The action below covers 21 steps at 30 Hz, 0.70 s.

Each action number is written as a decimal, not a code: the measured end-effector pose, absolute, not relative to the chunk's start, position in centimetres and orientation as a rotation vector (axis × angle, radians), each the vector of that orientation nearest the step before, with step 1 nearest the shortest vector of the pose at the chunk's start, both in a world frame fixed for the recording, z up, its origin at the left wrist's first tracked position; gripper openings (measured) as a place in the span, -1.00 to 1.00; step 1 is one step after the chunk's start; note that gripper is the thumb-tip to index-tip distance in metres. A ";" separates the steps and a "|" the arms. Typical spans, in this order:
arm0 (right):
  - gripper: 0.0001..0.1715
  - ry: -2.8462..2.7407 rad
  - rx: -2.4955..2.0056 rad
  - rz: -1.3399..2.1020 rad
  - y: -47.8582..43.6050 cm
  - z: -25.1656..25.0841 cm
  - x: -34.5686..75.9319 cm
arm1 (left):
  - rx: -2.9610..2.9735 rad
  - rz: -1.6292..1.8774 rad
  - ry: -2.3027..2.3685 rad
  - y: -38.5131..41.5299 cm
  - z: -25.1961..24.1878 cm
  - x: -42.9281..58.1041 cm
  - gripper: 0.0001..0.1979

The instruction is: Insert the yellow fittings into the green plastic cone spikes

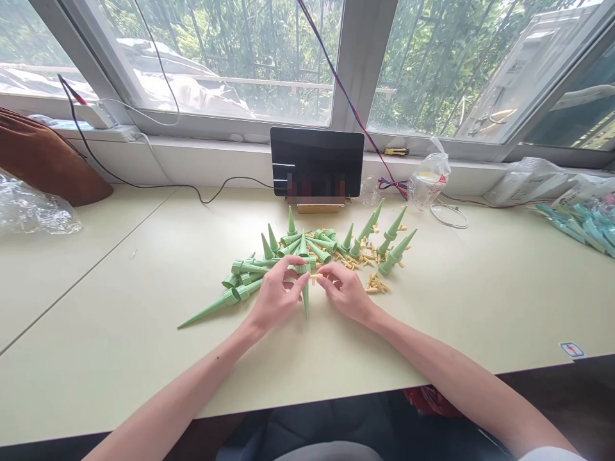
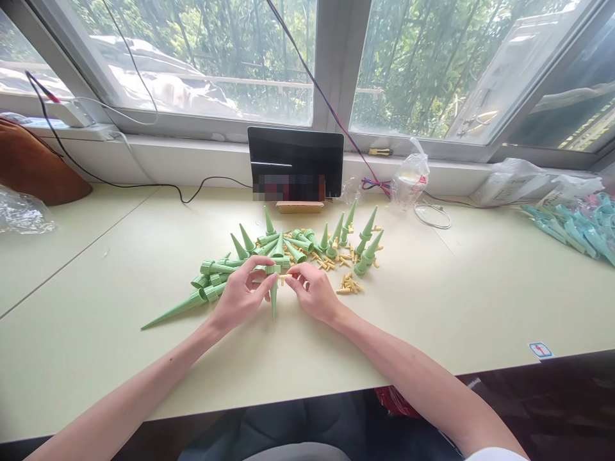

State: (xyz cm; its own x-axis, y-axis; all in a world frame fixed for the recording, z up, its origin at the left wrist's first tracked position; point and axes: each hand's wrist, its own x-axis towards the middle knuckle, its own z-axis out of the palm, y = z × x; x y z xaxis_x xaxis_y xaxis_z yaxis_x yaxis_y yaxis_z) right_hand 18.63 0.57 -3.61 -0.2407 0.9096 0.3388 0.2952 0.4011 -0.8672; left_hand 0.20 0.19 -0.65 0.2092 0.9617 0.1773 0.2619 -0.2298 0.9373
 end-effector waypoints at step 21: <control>-0.67 -1.790 -1.074 0.830 0.6 -3.6 18.6 | 1.755 1.082 1.189 0.2 -0.9 0.1 -0.77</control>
